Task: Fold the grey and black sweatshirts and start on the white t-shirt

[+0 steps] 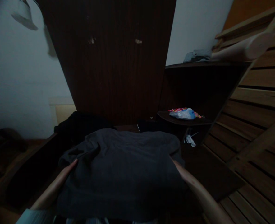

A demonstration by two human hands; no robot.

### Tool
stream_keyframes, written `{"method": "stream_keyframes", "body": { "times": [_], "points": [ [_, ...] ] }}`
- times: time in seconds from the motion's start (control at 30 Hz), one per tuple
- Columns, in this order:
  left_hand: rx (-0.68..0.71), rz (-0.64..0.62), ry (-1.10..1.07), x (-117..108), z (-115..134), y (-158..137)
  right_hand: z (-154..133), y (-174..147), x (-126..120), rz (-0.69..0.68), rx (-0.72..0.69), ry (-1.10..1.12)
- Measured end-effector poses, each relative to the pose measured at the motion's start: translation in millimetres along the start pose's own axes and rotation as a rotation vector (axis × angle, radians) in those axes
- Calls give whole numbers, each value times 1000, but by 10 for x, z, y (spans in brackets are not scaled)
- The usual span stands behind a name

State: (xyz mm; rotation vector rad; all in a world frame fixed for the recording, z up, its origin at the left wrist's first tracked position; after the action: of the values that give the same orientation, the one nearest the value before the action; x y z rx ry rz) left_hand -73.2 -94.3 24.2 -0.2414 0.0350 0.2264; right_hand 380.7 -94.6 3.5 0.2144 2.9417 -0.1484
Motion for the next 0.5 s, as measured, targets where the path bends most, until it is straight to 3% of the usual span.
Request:
{"method": "stream_keyframes", "body": {
  "times": [0.1,0.27,0.5],
  "points": [
    [40,75,-4,0,-30,108,1,-29,18,122,161,250],
    [16,190,-17,-74,-63,224,-53,-118,54,43,272,457],
    [-66,286,-230,-164,-122,152,-241,-107,-438,232,84,383]
  ]
}}
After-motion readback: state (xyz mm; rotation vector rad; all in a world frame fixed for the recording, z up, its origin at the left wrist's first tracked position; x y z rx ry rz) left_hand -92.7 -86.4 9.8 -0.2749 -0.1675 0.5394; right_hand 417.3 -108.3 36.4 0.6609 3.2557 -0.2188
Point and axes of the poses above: each hand's wrist, its own y-axis towards the middle knuckle, its own x-axis out of the palm, z = x × y, the point moved 3 cm from there along y, towards the middle knuckle, and after that the axes turned 3 degrees about -x, right-handed, at the moved point
